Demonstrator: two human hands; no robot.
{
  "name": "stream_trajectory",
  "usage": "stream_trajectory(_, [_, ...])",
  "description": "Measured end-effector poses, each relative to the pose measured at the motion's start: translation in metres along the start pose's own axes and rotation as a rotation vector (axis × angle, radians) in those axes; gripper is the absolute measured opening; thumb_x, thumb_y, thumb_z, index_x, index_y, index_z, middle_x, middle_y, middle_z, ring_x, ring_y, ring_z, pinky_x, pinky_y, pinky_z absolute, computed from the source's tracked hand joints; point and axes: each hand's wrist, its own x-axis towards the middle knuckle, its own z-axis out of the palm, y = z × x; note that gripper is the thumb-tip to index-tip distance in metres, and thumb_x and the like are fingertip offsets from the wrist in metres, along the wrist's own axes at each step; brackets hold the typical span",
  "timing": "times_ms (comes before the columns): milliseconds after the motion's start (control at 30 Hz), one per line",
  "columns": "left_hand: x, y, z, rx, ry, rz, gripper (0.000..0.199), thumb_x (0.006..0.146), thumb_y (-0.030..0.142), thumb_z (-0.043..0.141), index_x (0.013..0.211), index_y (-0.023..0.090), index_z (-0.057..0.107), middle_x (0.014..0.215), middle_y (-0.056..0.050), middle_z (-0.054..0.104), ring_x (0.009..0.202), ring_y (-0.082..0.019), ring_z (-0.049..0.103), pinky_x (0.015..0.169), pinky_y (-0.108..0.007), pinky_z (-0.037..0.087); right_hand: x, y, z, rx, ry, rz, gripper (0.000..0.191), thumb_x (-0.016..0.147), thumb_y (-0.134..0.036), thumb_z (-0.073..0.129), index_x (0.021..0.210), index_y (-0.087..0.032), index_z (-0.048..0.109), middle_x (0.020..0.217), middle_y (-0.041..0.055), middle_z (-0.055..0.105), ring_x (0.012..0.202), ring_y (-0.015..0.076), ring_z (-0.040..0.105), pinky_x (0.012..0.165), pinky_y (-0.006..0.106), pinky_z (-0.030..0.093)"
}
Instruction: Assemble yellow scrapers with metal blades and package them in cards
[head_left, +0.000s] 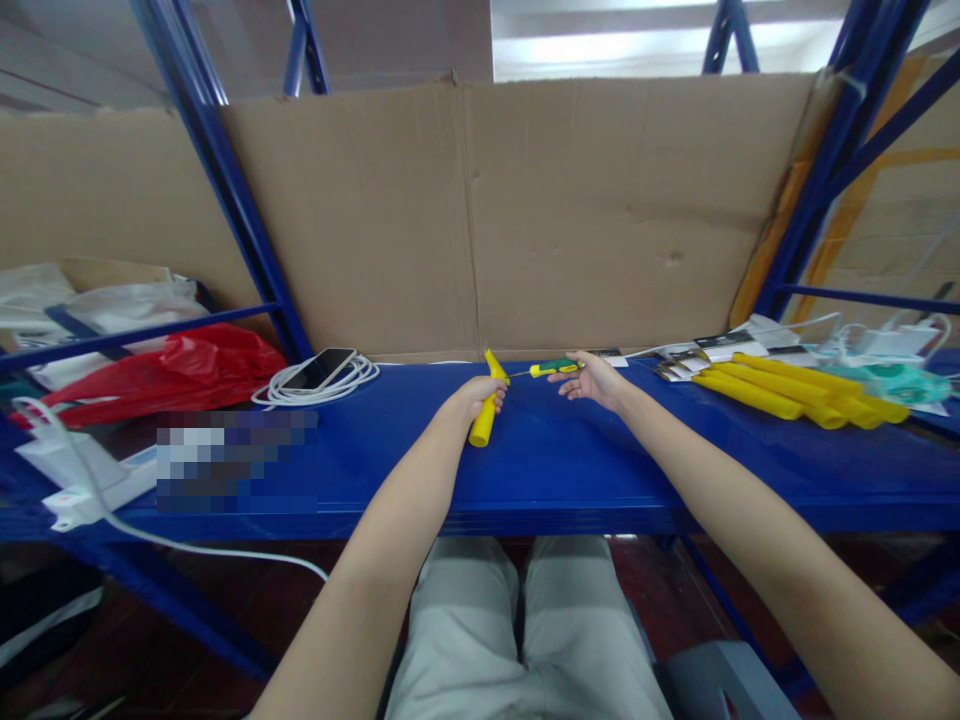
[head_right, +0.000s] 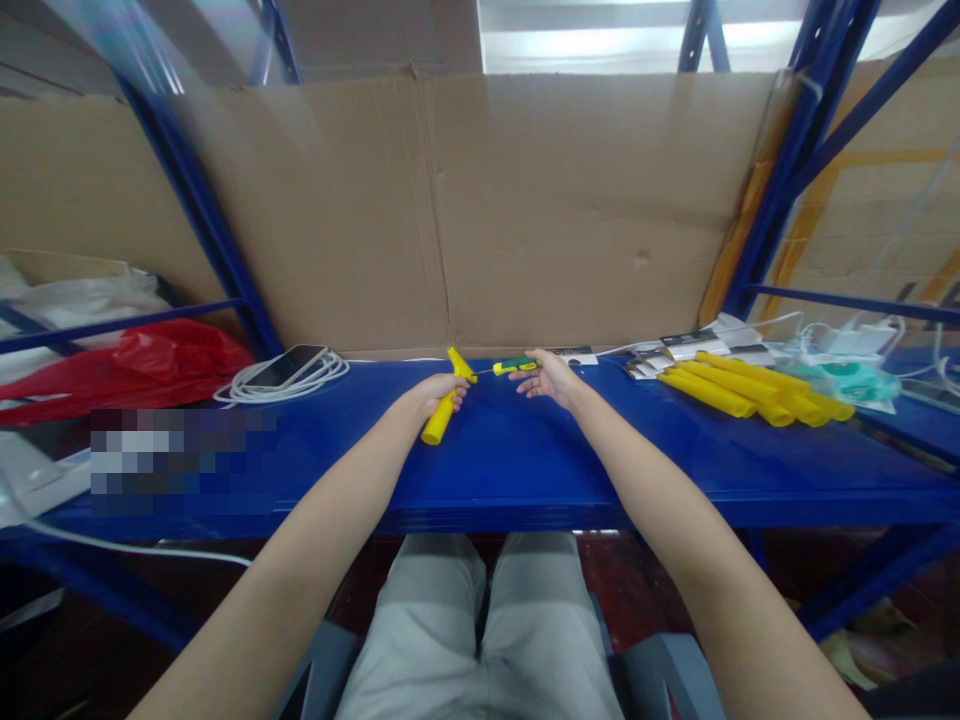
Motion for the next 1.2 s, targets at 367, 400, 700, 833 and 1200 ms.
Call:
stream_trajectory(367, [-0.008,0.002,0.001,0.060,-0.003,0.001,0.016,0.083,0.002,0.040,0.077,0.017,0.044,0.044,0.009,0.038,0.031,-0.005,0.033,0.036,-0.016,0.029,0.004,0.004,-0.006,-0.128,0.183,-0.054,0.027,0.092,-0.043,0.041,0.098,-0.017,0.044,0.068,0.0067,0.068,0.043,0.0122,0.058,0.042,0.021,0.042])
stream_trajectory(400, [-0.009,0.003,0.001,0.064,0.000,0.001,0.016,0.083,0.002,0.040,0.077,0.017,0.044,0.044,0.009,0.038,0.031,-0.005,0.033,0.036,-0.016,0.029,0.004,0.005,-0.007,-0.169,0.217,-0.054,0.029,0.091,-0.045,0.043,0.097,-0.016,0.046,0.064,0.0059,0.067,0.042,0.0119,0.057,0.040,0.020,0.041])
stream_trajectory(700, [-0.006,0.001,0.001,0.044,0.011,0.004,0.016,0.083,0.003,0.044,0.074,0.017,0.043,0.044,0.008,0.038,0.031,-0.003,0.033,0.035,-0.014,0.027,0.005,0.008,-0.008,-0.191,0.314,-0.083,0.022,0.091,-0.036,0.047,0.095,-0.015,0.052,0.064,0.0055,0.067,0.050,0.0131,0.063,0.045,0.021,0.047])
stream_trajectory(833, [-0.001,0.000,0.000,0.044,0.000,0.004,0.015,0.083,0.004,0.042,0.076,0.017,0.045,0.043,0.009,0.036,0.031,-0.004,0.032,0.035,-0.015,0.027,0.003,0.008,-0.008,-0.202,0.302,-0.134,0.024,0.090,-0.040,0.049,0.095,-0.017,0.055,0.062,0.0039,0.067,0.053,0.0135,0.065,0.049,0.020,0.048])
stream_trajectory(1200, [-0.002,0.001,-0.002,0.048,-0.001,-0.006,0.015,0.084,0.004,0.041,0.078,0.017,0.045,0.044,0.009,0.037,0.031,-0.004,0.033,0.035,-0.015,0.028,-0.001,0.000,-0.011,-0.092,0.074,-0.127,0.012,0.094,-0.018,0.040,0.089,-0.018,0.051,0.077,0.0075,0.072,0.070,0.0143,0.068,0.069,0.026,0.051])
